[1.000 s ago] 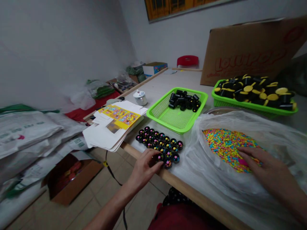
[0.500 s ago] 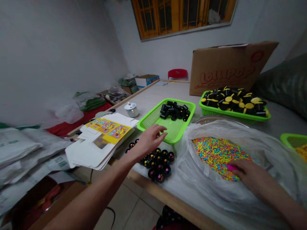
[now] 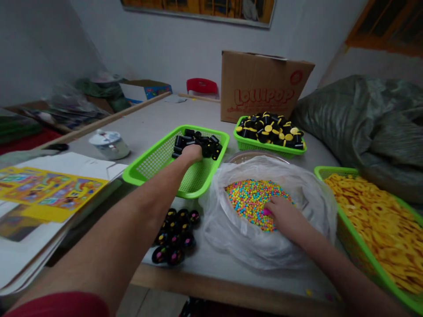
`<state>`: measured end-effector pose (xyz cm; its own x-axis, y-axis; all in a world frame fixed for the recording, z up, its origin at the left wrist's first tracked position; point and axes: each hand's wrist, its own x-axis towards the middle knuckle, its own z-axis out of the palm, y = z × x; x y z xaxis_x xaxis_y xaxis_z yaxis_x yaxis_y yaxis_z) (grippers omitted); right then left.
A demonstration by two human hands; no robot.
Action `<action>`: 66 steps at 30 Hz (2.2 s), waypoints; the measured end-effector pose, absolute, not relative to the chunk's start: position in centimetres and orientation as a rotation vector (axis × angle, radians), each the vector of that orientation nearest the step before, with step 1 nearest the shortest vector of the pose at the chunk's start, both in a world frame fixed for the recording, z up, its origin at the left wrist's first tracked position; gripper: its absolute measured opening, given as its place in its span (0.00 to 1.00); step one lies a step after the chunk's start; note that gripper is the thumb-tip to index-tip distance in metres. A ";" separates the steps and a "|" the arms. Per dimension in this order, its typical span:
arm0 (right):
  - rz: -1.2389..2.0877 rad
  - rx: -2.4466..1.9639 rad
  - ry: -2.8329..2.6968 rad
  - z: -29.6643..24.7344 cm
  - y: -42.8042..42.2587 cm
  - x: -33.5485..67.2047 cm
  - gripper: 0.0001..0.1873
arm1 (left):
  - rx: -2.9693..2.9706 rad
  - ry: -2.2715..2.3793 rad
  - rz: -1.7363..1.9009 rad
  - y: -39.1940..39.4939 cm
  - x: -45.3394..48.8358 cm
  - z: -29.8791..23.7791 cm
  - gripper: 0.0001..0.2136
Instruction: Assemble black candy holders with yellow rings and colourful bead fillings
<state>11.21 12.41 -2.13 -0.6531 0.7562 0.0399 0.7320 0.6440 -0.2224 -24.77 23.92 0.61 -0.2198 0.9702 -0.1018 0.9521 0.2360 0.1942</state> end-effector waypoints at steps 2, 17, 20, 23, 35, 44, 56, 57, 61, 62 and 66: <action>0.495 -1.177 -2.698 -2.0 12.5 9.6 0.08 | 1.778 2.334 0.140 23.4 -25.3 0.9 0.12; 1.322 -1.006 -1.976 -1.1 12.3 9.3 0.11 | 1.538 1.275 1.145 9.8 -15.9 6.2 0.17; 1.170 -1.051 -2.025 0.0 12.1 11.0 0.11 | 1.774 1.215 1.011 9.5 -11.7 3.8 0.14; 0.984 -1.103 -2.083 0.6 11.9 12.5 0.09 | 1.976 1.245 0.840 9.5 -8.5 1.7 0.13; -0.314 -0.926 -2.497 2.3 9.4 12.5 0.15 | 1.982 1.266 0.736 9.9 -6.1 -0.6 0.16; -0.251 -1.333 -2.486 2.0 10.0 13.1 0.11 | 1.965 1.244 0.796 9.9 -6.2 -0.7 0.17; 0.455 -1.332 -2.820 -1.1 11.8 9.8 0.07 | 1.792 1.358 1.077 10.3 -6.5 -1.9 0.16; 0.447 -1.338 -2.805 -1.0 11.8 10.1 0.07 | 1.801 1.383 1.050 10.2 -6.5 -1.8 0.15; 0.445 -1.327 -2.559 0.0 11.9 11.7 0.08 | 1.844 1.481 0.918 9.9 -6.2 -1.1 0.12; 0.457 -1.291 -2.465 0.3 11.9 12.0 0.08 | 1.852 1.493 0.892 9.9 -6.1 -0.9 0.12; 0.489 -1.075 -2.277 1.2 11.9 11.7 0.09 | 1.881 1.502 0.829 9.9 -5.9 -0.6 0.13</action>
<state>11.67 11.85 1.23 -0.5157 0.7879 0.3366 0.5802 0.6103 -0.5394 -5.92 9.90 -0.62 0.1698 0.9795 0.1087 0.6143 -0.1915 0.7655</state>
